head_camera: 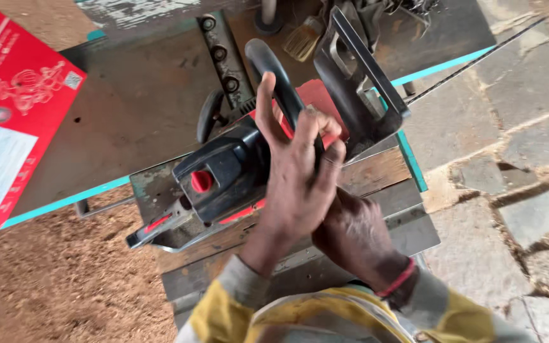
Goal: The person uses a T-wrench to loosen and remove the nuts securing the chainsaw's guide bar and chain. They then detach the guide bar and chain from the chainsaw body, placing them on the workbench. Finally, the person uses a brush to clean the guide bar.
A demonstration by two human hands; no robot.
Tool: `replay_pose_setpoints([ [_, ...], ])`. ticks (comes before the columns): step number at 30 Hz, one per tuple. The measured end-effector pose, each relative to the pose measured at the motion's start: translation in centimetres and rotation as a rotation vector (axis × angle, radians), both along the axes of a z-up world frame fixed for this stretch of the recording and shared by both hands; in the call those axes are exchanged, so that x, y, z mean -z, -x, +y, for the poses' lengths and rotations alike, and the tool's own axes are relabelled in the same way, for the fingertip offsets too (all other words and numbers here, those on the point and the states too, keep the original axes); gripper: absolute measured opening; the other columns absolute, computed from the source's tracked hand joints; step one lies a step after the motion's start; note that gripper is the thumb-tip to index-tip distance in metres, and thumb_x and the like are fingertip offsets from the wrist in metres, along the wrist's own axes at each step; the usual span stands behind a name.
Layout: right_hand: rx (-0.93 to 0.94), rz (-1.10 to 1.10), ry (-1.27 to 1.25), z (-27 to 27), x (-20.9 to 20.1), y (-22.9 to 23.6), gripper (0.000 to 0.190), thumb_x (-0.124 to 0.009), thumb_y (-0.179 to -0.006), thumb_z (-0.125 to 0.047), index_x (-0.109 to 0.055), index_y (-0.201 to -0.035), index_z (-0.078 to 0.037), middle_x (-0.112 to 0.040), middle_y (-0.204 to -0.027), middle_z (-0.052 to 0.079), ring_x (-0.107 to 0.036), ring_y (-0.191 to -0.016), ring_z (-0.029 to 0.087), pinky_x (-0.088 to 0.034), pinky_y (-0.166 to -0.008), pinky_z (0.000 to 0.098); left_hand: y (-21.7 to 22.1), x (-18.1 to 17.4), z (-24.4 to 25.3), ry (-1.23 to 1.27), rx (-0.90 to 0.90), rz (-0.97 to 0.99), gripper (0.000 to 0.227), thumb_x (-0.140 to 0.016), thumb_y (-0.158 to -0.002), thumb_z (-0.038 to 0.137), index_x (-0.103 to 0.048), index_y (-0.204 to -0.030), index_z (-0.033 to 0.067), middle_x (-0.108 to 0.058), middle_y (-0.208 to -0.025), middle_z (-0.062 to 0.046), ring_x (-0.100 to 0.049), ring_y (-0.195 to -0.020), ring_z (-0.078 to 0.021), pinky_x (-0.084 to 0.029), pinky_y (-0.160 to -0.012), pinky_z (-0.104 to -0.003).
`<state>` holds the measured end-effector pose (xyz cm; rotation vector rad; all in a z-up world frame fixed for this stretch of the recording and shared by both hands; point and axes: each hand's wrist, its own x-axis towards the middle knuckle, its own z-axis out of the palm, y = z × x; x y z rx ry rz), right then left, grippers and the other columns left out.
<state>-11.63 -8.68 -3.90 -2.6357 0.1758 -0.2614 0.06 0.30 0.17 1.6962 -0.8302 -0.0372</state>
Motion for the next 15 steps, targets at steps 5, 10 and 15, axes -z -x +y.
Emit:
replay_pose_setpoints([
  [5,0.055,-0.091,-0.132,0.2,3.5,2.0,0.040,-0.070,-0.091,-0.012,-0.058,-0.127,0.002,-0.068,-0.082,0.015,-0.068,-0.070,0.036,-0.053,-0.060,0.0481,1.1,-0.8,0.8,-0.061,0.000,-0.135,0.021,-0.064,-0.101,0.001,-0.055,-0.119,0.0077,-0.042,-0.145,-0.025,0.000,-0.160,-0.0467,-0.020,-0.132,-0.057],
  [10,-0.072,-0.247,-0.186,-2.7,4.4,2.8,0.034,-0.068,-0.093,-0.010,-0.062,-0.126,-0.006,-0.066,-0.093,0.013,-0.069,-0.079,0.034,-0.055,-0.065,0.0440,2.1,-0.6,-0.2,-0.079,-0.078,-0.323,0.052,-0.068,-0.095,0.002,-0.044,-0.139,0.0123,-0.005,-0.161,-0.037,-0.008,-0.154,-0.0529,-0.030,-0.127,-0.061],
  [15,-0.126,-0.343,-0.195,-5.7,6.4,2.3,0.020,-0.072,-0.092,-0.008,-0.068,-0.111,-0.014,-0.065,-0.098,0.008,-0.068,-0.085,0.031,-0.054,-0.066,0.0405,4.6,-0.6,1.1,-0.195,-0.179,-0.243,0.078,-0.073,-0.096,0.015,-0.027,-0.157,0.0035,-0.044,-0.150,-0.026,-0.046,-0.139,-0.0424,-0.049,-0.111,-0.049],
])
